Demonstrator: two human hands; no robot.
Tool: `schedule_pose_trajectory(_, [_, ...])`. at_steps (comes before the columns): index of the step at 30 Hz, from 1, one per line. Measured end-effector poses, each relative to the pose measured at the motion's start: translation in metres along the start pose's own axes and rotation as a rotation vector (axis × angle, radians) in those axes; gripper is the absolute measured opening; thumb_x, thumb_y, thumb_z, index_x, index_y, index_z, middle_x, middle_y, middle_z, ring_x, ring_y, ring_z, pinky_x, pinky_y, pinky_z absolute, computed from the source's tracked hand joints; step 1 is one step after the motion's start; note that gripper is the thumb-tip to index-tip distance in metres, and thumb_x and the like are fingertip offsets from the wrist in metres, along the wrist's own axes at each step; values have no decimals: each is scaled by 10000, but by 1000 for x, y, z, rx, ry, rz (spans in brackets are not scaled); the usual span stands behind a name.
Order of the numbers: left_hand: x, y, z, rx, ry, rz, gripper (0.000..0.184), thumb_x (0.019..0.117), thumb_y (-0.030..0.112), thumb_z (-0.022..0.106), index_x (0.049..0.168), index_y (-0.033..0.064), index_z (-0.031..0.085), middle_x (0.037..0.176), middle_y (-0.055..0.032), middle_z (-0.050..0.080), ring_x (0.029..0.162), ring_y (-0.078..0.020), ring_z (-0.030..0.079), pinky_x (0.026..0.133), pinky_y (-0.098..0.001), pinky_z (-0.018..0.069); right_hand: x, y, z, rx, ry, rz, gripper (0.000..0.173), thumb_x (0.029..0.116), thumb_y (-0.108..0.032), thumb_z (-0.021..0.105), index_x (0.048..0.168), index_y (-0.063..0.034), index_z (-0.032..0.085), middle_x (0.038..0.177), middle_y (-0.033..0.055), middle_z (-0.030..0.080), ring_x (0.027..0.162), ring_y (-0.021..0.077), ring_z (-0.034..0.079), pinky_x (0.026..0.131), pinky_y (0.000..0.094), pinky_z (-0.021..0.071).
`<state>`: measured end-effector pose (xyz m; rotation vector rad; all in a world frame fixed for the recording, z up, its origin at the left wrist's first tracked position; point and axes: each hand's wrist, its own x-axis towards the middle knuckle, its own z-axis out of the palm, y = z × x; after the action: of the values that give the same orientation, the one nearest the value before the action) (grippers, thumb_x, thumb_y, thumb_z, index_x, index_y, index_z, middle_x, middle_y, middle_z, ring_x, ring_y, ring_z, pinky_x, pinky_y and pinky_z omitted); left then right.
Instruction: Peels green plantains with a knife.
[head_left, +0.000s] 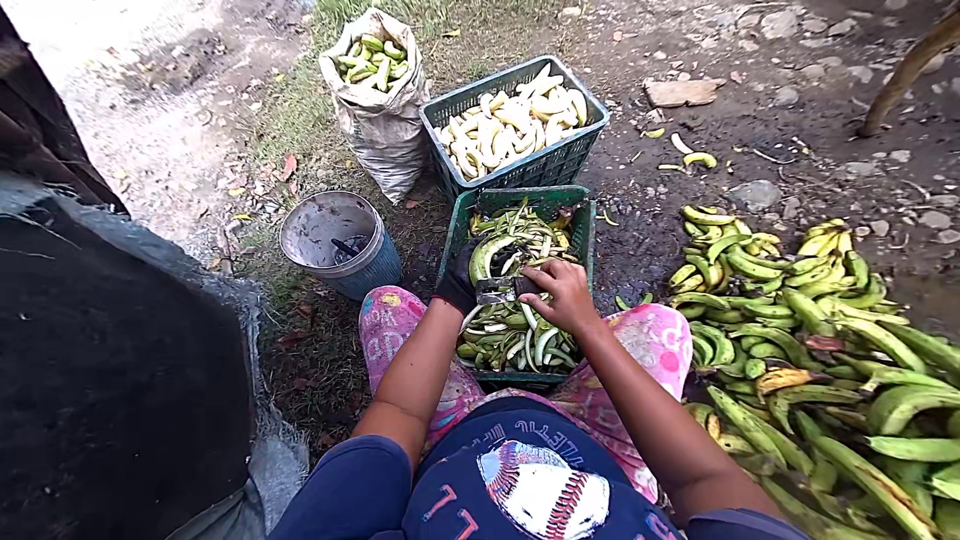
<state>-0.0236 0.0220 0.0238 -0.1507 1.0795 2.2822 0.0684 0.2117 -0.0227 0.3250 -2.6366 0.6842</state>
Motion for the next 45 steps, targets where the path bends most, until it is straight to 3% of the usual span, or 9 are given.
schedule_pose_trajectory(8, [-12,-49,-32,325,-157,313,358,1083,327,430,1410,214,521,1253,-14,626,1072,-108,615,907,-354,542,34,-1,6,35,-41,438,525,995,-575,552,1363,-221,676,1168,226,666,1109,426,618,958,655,422])
schedule_pose_trajectory(14, [-1,-69,-84,613,-12,426,466,1081,382,434,1502,184,469,1427,-42,568,1248,-134,568,1044,-403,497,45,29,15,472,-196,777,522,1074,-537,432,1441,-209,607,1366,213,620,1291,403,568,1060,672,411])
schedule_pose_trajectory(20, [2,-32,-72,1118,-16,133,427,1072,288,500,1464,119,517,1393,-127,598,1249,-213,590,1054,-449,487,27,64,-19,343,-283,824,507,1053,-547,485,1424,-229,623,1420,196,593,1354,402,518,1094,710,337])
schedule_pose_trajectory(28, [76,2,-73,1403,22,-455,383,1009,334,624,1191,-3,624,983,-189,651,781,-265,614,709,-473,532,-29,124,-57,475,38,973,478,1077,-412,516,1370,-52,629,1370,214,623,1300,337,576,1112,569,415])
schedule_pose_trajectory(31, [112,48,-36,1228,200,-215,412,1023,348,592,1267,16,586,1023,-161,652,797,-222,623,726,-420,546,-28,122,-56,564,181,1040,470,1086,-401,504,1355,-38,629,1328,216,640,1235,320,606,1072,549,437])
schedule_pose_trajectory(35, [151,89,31,520,248,613,359,1071,207,488,1389,88,371,1036,-76,584,803,-127,602,675,-298,548,-35,133,-38,410,107,990,516,1044,-496,546,1362,-101,645,1337,231,633,1245,412,599,1045,679,431])
schedule_pose_trajectory(37, [151,86,52,468,217,741,548,1072,185,467,1559,84,234,1301,-158,554,1031,-205,633,833,-388,581,-34,134,-37,310,-18,977,524,1015,-526,587,1367,-143,652,1335,225,632,1251,431,585,1041,706,408])
schedule_pose_trajectory(40, [131,36,28,813,165,531,441,1088,363,427,1463,133,434,1057,-88,634,811,-161,620,672,-350,547,-31,132,-34,215,-161,962,547,992,-585,587,1372,-198,656,1341,184,645,1258,396,591,1066,684,394])
schedule_pose_trajectory(45, [78,-69,-62,1857,-225,-247,533,1004,525,511,1359,142,620,1265,-177,662,1184,-348,630,1002,-617,479,-30,132,-35,212,-200,968,576,997,-615,550,1395,-209,642,1377,167,631,1298,371,574,1104,646,387])
